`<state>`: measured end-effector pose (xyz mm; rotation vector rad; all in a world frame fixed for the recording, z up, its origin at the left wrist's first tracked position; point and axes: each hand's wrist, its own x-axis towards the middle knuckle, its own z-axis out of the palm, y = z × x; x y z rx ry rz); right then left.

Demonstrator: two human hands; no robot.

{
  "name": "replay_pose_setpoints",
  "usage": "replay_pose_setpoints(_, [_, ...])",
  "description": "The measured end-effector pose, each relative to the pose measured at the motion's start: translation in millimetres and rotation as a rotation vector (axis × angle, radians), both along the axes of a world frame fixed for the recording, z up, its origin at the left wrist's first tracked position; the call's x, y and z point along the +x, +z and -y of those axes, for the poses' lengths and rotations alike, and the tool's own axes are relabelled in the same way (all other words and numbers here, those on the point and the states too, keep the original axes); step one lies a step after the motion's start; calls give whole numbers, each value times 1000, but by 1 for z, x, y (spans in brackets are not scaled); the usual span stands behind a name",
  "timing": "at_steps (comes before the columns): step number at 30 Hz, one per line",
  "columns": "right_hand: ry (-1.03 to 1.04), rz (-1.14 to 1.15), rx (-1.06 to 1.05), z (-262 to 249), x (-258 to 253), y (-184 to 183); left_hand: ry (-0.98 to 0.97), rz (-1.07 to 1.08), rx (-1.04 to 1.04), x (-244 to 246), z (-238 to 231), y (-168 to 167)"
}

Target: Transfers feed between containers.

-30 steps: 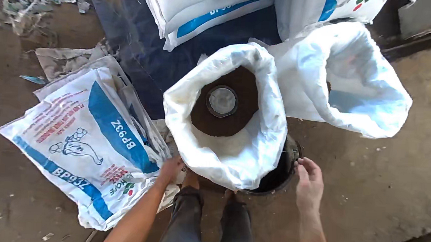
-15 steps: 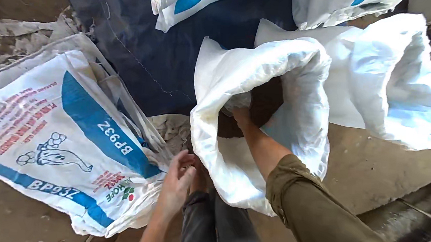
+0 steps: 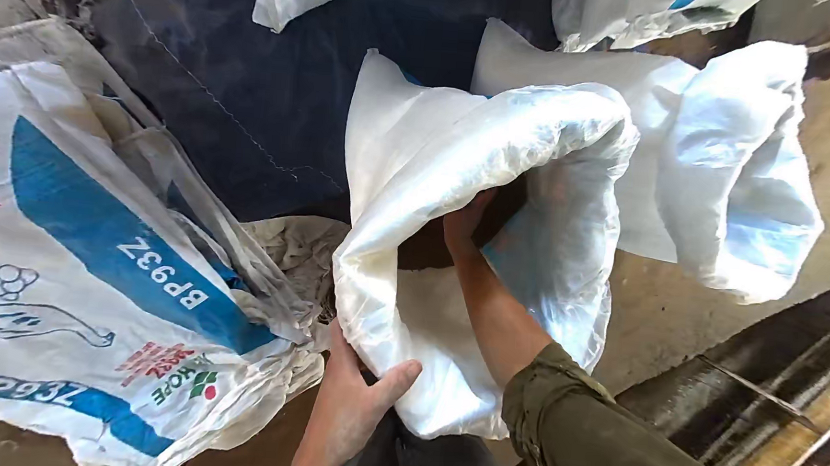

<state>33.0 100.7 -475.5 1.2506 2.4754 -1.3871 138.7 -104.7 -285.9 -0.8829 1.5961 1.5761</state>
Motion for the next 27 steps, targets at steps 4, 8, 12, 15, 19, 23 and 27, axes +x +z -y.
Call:
replay_pose_setpoints(4, [565, -109, 233, -23, -30, 13, -135, 103, -66, -4, -2, 11])
replay_pose_setpoints(8, [1022, 212, 385, -23, -57, 46, -268, 198, -62, -6, -4, 18])
replay_pose_setpoints(12, [1120, 538, 350, -28, -76, 58, -193, 165, -69, -1, -10, 21])
replay_pose_setpoints(15, [1202, 484, 314, -43, -83, 51, -94, 152, -63, 3, -14, 21])
replay_pose_setpoints(19, [1140, 428, 373, -51, -84, 67, -40, 95, -71, 11, -11, 15])
replay_pose_setpoints(23, [988, 362, 488, -76, -92, 46, 5, 83, -24, 9, -10, 21])
replay_pose_setpoints(27, [1122, 498, 413, -68, -86, 20, 117, 137, 21, 5, -13, 27])
